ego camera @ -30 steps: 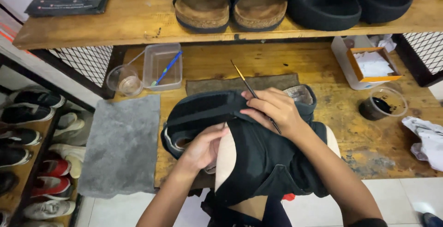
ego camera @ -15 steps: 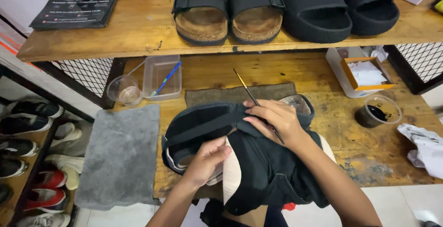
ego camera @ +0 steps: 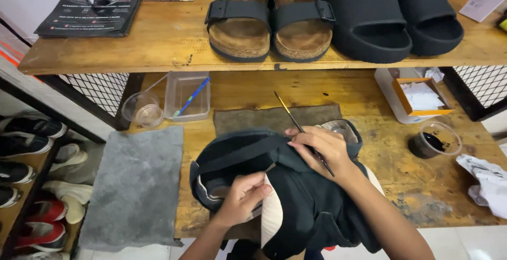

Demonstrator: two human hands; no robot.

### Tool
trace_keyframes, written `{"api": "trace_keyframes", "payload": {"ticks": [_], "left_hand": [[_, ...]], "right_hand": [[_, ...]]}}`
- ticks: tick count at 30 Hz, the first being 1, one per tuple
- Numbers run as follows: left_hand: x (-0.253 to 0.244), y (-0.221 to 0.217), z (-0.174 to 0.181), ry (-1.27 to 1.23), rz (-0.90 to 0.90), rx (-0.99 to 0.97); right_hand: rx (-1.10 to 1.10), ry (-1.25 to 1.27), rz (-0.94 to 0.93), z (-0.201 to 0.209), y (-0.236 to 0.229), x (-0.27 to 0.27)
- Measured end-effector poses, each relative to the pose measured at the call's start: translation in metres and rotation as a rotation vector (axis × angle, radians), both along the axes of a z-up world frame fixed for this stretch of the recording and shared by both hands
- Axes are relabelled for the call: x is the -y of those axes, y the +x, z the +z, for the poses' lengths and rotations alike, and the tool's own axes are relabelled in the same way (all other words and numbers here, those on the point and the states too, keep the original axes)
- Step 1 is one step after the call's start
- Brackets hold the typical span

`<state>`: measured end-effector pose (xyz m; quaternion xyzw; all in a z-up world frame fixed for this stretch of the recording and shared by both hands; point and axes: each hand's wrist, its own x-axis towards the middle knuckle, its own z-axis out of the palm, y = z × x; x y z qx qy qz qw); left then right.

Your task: The person paints the black upper part of a shoe with a small brush, repeatedly dipping the brush into a container of black paint. The shoe is held in the left hand while the right hand applies the paint to the surface.

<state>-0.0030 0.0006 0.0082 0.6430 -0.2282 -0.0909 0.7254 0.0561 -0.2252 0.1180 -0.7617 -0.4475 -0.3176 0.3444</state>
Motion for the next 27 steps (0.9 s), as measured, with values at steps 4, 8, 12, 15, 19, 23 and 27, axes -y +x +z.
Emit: {"api": "trace_keyframes", "payload": {"ticks": [4, 8, 12, 15, 19, 23, 27], "left_hand": [[0.001, 0.000, 0.004, 0.010, 0.015, 0.137], [0.000, 0.001, 0.011, -0.016, 0.014, 0.184], [-0.001, 0.004, 0.001, -0.043, 0.036, 0.182], [-0.002, 0.005, -0.002, -0.078, 0.017, 0.138], [-0.003, 0.006, -0.002, -0.108, -0.028, 0.060], [-0.005, 0.007, -0.013, -0.173, -0.068, -0.016], [-0.008, 0.010, -0.022, -0.159, -0.055, -0.031]], "right_hand": [[-0.020, 0.010, 0.007, 0.000, -0.001, -0.003], [-0.022, 0.006, 0.012, -0.004, 0.002, -0.007], [-0.042, 0.001, 0.010, -0.007, 0.004, -0.009], [-0.036, 0.007, 0.006, -0.005, 0.004, -0.011], [-0.059, 0.031, 0.010, -0.005, 0.003, -0.012], [-0.068, 0.116, 0.079, -0.008, 0.001, -0.005], [-0.224, 0.336, 0.110, -0.033, 0.001, 0.018]]}}
